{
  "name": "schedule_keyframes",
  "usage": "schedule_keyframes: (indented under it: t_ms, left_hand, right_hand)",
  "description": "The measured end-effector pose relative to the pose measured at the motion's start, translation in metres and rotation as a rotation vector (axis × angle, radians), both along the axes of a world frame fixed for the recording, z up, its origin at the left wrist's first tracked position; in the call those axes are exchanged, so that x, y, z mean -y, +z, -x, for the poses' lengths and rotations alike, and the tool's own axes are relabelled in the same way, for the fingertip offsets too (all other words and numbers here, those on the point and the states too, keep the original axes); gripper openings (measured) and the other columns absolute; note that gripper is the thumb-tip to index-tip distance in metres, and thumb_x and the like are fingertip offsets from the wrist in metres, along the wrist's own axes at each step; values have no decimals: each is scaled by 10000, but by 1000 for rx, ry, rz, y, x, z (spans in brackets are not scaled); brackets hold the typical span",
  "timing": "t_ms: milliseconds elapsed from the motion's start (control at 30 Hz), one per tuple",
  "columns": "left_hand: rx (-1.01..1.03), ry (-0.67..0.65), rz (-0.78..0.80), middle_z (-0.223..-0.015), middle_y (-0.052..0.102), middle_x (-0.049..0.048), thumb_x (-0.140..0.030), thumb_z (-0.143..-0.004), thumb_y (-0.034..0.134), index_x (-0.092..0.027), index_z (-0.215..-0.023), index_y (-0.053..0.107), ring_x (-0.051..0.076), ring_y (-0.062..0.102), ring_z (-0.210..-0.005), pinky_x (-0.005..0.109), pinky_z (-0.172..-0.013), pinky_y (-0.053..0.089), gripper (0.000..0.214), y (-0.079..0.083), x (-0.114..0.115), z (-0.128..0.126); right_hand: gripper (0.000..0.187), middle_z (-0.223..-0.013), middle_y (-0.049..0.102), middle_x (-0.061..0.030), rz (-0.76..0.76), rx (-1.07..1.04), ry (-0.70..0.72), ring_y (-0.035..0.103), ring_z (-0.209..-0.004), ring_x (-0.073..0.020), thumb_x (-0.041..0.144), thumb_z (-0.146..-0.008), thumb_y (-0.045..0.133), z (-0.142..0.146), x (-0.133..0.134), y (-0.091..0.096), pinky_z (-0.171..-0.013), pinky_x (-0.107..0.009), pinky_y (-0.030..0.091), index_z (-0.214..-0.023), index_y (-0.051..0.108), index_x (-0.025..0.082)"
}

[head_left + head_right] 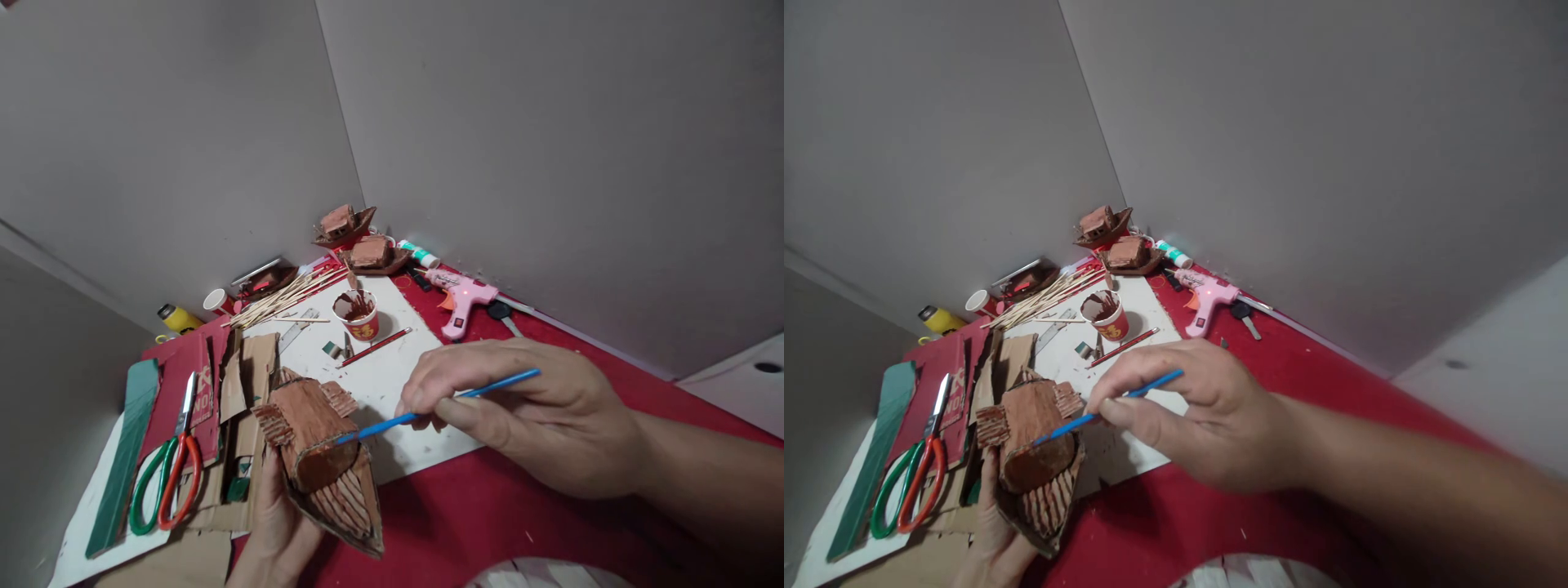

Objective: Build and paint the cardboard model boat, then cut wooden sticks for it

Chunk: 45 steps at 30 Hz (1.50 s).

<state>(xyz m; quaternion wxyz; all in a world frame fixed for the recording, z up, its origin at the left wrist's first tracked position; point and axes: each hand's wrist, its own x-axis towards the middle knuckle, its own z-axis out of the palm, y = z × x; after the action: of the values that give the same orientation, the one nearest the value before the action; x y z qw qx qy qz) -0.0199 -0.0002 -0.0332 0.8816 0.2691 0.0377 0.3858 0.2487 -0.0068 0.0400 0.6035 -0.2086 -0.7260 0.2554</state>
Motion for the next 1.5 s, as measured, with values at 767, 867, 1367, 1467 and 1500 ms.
schedule_keyframes:
  t_ms: [767,867,1367,1467,1500]
  left_hand:
    - [-29,12,35,-1366,563,74,-435,-965,287,-178,-1307,581,231,404,-1354,396,-1170,150,519,-5,1,0]
    - [-57,38,58,-1356,575,65,-437,-961,307,-198,-1282,606,237,409,-1351,410,-1170,153,500,-6,1,0]
    - [-118,75,90,-1333,599,65,-460,-943,357,-227,-1229,651,256,409,-1349,424,-1172,148,471,-5,1,-2]
    - [-89,73,77,-1342,590,57,-447,-949,351,-221,-1250,634,249,416,-1345,412,-1172,151,471,-5,1,-1]
    - [-82,67,76,-1339,592,59,-446,-948,355,-219,-1249,635,249,415,-1346,412,-1171,150,470,-6,1,-1]
  right_hand:
    - [82,-782,719,-65,19,-63,8,679,-712,-141,114,-873,601,8,-3,-4,-648,-252,551,-926,637,165]
    - [57,-754,718,-80,50,-24,34,674,-688,-142,114,-875,594,10,-4,-7,-628,-243,544,-889,644,137]
    - [87,-764,719,-73,52,52,89,673,-688,-128,104,-880,575,12,-4,-8,-650,-222,538,-900,653,137]
    - [92,-754,708,-59,46,101,128,665,-685,-114,117,-887,570,12,-4,-7,-659,-205,532,-901,660,134]
    - [92,-750,707,-56,47,93,124,664,-680,-114,124,-890,568,11,-4,-7,-654,-206,532,-899,659,137]
